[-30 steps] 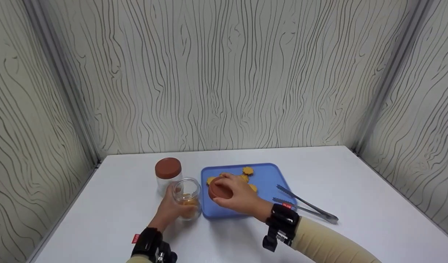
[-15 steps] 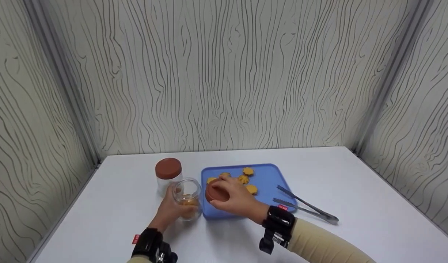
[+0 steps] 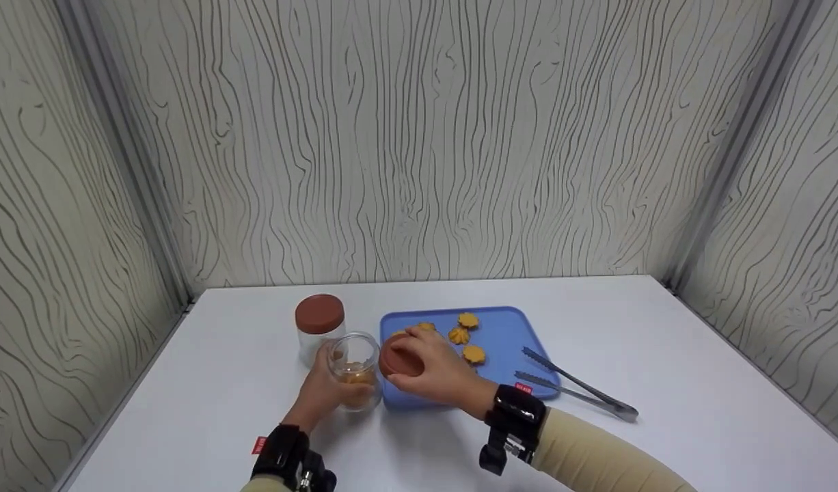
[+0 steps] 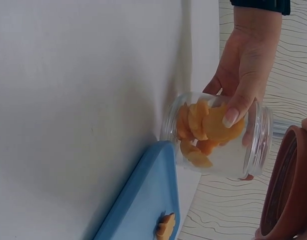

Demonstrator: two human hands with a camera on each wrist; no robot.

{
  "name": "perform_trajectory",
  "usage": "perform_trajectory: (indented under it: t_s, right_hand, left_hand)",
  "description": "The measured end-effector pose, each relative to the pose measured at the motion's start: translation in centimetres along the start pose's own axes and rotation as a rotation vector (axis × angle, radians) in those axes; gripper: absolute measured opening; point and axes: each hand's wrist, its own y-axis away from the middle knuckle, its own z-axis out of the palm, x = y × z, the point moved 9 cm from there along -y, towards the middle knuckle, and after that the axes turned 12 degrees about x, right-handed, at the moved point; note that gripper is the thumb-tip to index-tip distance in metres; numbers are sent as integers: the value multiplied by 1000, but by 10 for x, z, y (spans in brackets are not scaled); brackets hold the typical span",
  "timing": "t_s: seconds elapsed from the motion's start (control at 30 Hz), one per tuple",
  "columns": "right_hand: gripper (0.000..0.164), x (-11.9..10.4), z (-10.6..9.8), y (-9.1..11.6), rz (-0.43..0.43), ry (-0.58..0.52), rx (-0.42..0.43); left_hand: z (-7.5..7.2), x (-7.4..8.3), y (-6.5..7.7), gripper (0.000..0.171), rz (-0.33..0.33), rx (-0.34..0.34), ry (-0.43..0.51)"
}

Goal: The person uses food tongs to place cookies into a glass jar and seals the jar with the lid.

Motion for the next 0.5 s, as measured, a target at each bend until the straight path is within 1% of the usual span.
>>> perform_trajectory:
  t_s: [0.07,0.17,0.4,0.5]
  right_hand:
    - [46,-2,1,-1,-5,-6,-3]
    - [46,-2,2,-1,-2,-17,-12]
    - [45,-1,7,-3,-14,-25,-10]
    - [46,-2,11,-4,-1,-43,-17]
  left_hand:
    - [-1,2,0,101,14,6,0]
    - [-1,1,0,102,2,7,0]
    - [2,-6,-2,106,-42,-7,-12]
    - [2,-9,-3,105,-64,-9,-15]
